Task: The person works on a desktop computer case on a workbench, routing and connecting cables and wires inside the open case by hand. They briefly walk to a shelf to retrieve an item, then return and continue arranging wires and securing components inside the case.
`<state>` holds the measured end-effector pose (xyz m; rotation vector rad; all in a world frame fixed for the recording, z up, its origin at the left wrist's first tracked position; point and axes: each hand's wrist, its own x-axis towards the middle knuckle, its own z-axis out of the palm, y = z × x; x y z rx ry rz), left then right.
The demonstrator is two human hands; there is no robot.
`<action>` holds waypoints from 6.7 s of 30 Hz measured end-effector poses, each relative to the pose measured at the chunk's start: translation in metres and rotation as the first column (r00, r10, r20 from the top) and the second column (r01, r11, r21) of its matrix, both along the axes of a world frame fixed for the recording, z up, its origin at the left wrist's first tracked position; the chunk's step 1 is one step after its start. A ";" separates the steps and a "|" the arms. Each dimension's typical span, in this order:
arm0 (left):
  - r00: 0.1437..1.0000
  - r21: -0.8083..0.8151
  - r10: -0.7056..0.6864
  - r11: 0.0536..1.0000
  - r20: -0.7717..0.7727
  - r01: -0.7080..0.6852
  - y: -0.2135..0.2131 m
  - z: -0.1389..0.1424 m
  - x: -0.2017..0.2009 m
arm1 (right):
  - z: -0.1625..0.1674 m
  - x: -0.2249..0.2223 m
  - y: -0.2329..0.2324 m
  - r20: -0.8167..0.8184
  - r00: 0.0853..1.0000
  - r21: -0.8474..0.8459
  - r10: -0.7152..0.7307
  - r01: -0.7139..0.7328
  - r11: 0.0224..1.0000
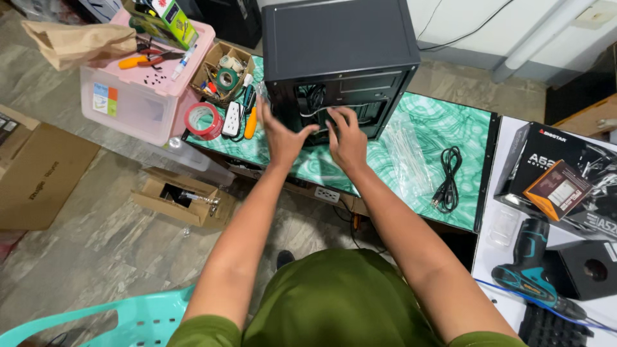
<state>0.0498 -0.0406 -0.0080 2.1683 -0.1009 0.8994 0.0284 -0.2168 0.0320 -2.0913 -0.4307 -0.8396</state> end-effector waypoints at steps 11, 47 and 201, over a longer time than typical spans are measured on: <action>0.969 -0.178 0.113 0.972 -0.220 -0.153 -0.021 0.032 0.023 | 0.036 0.023 0.002 -0.104 0.993 -0.184 0.058 -0.076 0.980; 0.990 -0.085 0.059 0.994 -0.131 -0.071 -0.023 0.056 0.008 | 0.035 0.030 -0.005 -0.169 0.985 -0.248 0.025 -0.067 0.966; 0.891 -0.014 -0.436 0.899 -0.124 0.438 -0.004 0.097 0.129 | 0.159 0.074 -0.005 -0.407 0.824 -0.620 -0.395 0.068 0.782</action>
